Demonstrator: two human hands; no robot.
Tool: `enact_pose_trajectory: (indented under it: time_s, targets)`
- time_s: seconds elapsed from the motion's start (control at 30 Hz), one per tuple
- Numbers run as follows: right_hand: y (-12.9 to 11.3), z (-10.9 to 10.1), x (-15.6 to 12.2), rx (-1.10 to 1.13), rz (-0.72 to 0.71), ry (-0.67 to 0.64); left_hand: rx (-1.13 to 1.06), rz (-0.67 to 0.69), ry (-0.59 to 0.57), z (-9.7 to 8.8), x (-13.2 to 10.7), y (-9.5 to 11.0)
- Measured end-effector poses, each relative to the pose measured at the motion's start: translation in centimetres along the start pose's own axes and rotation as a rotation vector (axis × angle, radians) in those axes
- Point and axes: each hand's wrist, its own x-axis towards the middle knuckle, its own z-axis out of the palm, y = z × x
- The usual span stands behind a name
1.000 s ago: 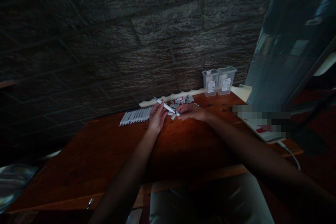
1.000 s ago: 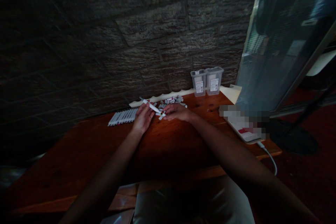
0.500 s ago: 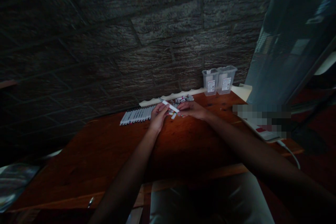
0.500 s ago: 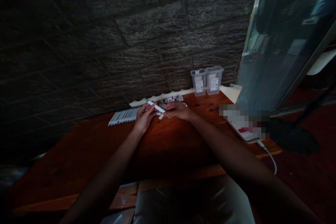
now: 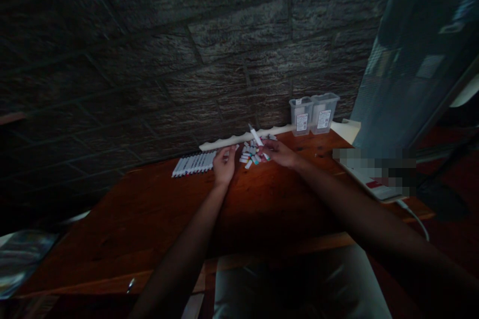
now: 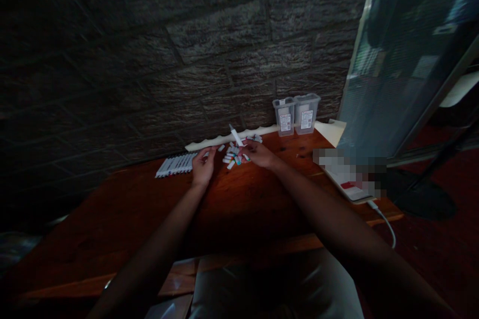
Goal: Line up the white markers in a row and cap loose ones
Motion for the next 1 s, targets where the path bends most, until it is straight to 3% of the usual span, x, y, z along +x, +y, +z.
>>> enact_pose_trajectory:
  time_s: [0.13, 0.37, 0.73, 0.87, 1.0]
  targets:
    - [-0.7, -0.1, -0.1, 0.063, 0.042, 0.135, 0.023, -0.012, -0.002, -0.1, -0.2, 0.0]
    - [-1.1, 0.0, 0.2, 0.071, -0.064, 0.23, 0.068, 0.011, -0.11, 0.4, -1.2, 1.0]
    - [-0.7, 0.0, 0.0, 0.148, 0.043, 0.197, 0.102, 0.067, -0.102, 0.3, -1.1, 0.7]
    - [-0.6, -0.1, 0.1, 0.113, -0.019, 0.212, 0.07, 0.045, -0.088, 0.3, -1.2, 1.0]
    - [-0.3, -0.2, 0.2, -0.014, -0.091, 0.312, 0.065, 0.046, -0.095, 0.3, -1.2, 1.1]
